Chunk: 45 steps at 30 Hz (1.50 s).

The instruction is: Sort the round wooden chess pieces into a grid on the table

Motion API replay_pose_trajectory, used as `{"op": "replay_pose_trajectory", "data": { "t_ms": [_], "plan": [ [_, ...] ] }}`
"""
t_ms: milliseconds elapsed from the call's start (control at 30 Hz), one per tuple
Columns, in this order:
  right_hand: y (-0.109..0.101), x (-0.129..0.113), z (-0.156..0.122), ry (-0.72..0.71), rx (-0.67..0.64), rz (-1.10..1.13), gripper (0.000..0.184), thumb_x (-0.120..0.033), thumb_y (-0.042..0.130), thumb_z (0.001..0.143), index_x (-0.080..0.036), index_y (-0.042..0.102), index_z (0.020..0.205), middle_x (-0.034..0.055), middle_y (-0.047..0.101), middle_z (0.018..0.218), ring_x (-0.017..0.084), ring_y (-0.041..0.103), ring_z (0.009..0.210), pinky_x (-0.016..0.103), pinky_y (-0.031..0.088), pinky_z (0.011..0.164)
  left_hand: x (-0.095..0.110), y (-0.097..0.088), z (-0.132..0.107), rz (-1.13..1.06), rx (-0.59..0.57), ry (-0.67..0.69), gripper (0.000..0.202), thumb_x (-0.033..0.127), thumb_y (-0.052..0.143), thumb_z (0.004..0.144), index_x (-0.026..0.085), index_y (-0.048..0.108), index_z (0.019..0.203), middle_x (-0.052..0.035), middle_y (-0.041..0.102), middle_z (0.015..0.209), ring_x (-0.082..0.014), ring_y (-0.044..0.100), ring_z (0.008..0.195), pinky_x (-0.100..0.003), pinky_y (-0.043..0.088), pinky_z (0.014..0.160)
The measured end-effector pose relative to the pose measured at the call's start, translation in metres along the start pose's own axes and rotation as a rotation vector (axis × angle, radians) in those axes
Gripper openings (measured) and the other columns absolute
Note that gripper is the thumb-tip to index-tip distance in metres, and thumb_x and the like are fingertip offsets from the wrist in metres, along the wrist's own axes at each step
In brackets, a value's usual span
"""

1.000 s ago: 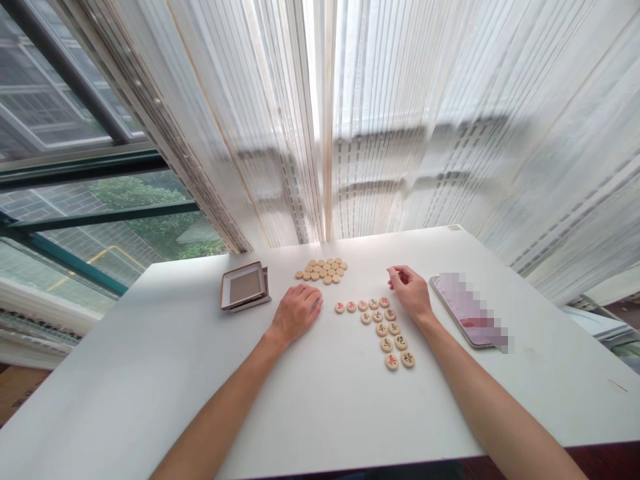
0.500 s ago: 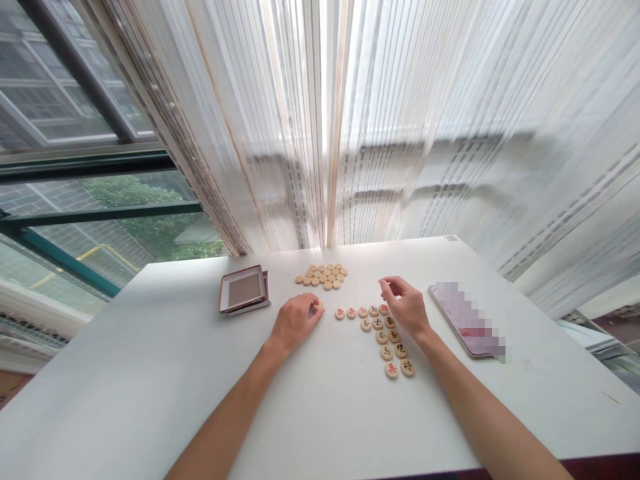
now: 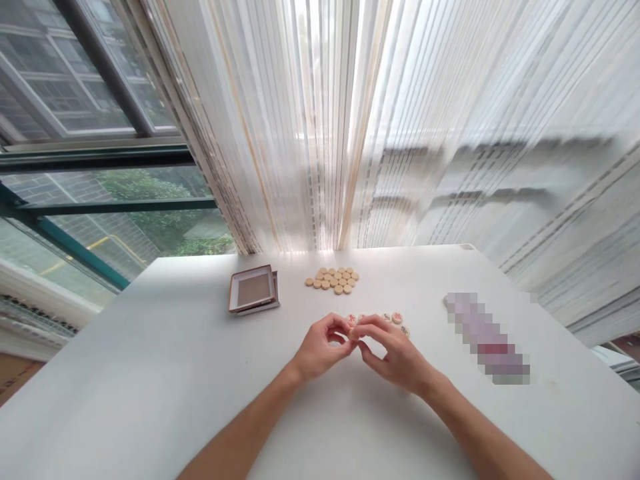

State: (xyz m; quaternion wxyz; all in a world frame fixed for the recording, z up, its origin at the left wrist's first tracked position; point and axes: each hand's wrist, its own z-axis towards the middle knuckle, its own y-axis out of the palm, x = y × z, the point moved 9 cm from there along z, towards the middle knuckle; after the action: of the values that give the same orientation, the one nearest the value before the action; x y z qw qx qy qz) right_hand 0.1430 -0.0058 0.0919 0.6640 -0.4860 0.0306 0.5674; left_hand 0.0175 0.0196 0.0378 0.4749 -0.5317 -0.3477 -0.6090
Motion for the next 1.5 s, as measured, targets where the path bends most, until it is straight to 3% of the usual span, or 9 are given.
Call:
{"op": "replay_pose_trajectory", "data": {
  "t_ms": [233, 400, 567, 733, 1233, 1500],
  "plan": [
    [0.008, 0.008, -0.002, -0.001, -0.054, -0.017, 0.032, -0.01, 0.056, 0.087, -0.029, 0.062, 0.112, 0.0071, 0.063, 0.11, 0.023, 0.064, 0.104, 0.038, 0.055, 0.089, -0.02, 0.002, -0.001, -0.158, -0.011, -0.115, 0.03, 0.036, 0.078, 0.078, 0.016, 0.059, 0.088, -0.0052, 0.069, 0.089, -0.0163, 0.069, 0.082, -0.031, 0.057, 0.077],
    [0.012, 0.012, -0.002, 0.012, -0.059, -0.008, 0.025, -0.012, 0.053, 0.092, -0.027, 0.061, 0.111, 0.0071, 0.064, 0.106, 0.021, 0.064, 0.095, 0.036, 0.055, 0.082, -0.029, 0.003, -0.003, -0.21, -0.003, -0.171, 0.034, 0.039, 0.08, 0.076, 0.015, 0.058, 0.087, -0.007, 0.071, 0.091, -0.0209, 0.071, 0.088, -0.033, 0.056, 0.08],
    [0.013, 0.014, -0.002, 0.039, -0.059, 0.014, 0.021, -0.014, 0.053, 0.094, -0.025, 0.059, 0.11, 0.0055, 0.064, 0.098, 0.018, 0.063, 0.084, 0.033, 0.053, 0.075, -0.029, 0.005, -0.003, -0.238, 0.0, -0.178, 0.036, 0.04, 0.081, 0.075, 0.014, 0.058, 0.087, -0.0079, 0.072, 0.089, -0.0219, 0.072, 0.086, -0.032, 0.055, 0.077],
    [0.013, 0.02, -0.005, 0.078, -0.037, 0.003, 0.017, -0.017, 0.057, 0.094, -0.025, 0.058, 0.109, 0.0023, 0.064, 0.087, 0.017, 0.061, 0.079, 0.033, 0.052, 0.074, -0.028, 0.005, -0.002, -0.276, 0.006, -0.167, 0.034, 0.043, 0.073, 0.083, 0.014, 0.057, 0.087, -0.0063, 0.071, 0.079, -0.0168, 0.07, 0.072, -0.029, 0.054, 0.07],
    [0.007, 0.022, -0.003, 0.101, 0.014, -0.034, 0.023, -0.018, 0.062, 0.089, -0.027, 0.06, 0.11, 0.002, 0.064, 0.093, 0.016, 0.063, 0.077, 0.032, 0.052, 0.073, -0.023, 0.007, -0.002, -0.27, -0.04, -0.15, 0.04, 0.045, 0.069, 0.086, 0.014, 0.058, 0.107, -0.0058, 0.07, 0.079, -0.0156, 0.068, 0.07, -0.028, 0.053, 0.068],
    [0.012, 0.018, -0.005, 0.07, -0.031, -0.008, 0.032, -0.012, 0.056, 0.09, -0.027, 0.06, 0.119, 0.0043, 0.062, 0.099, 0.017, 0.063, 0.08, 0.033, 0.054, 0.074, -0.029, 0.004, -0.001, -0.235, -0.005, -0.176, 0.036, 0.047, 0.072, 0.083, 0.015, 0.057, 0.094, -0.0076, 0.071, 0.086, -0.0168, 0.069, 0.071, -0.029, 0.053, 0.067]
  ]
}}
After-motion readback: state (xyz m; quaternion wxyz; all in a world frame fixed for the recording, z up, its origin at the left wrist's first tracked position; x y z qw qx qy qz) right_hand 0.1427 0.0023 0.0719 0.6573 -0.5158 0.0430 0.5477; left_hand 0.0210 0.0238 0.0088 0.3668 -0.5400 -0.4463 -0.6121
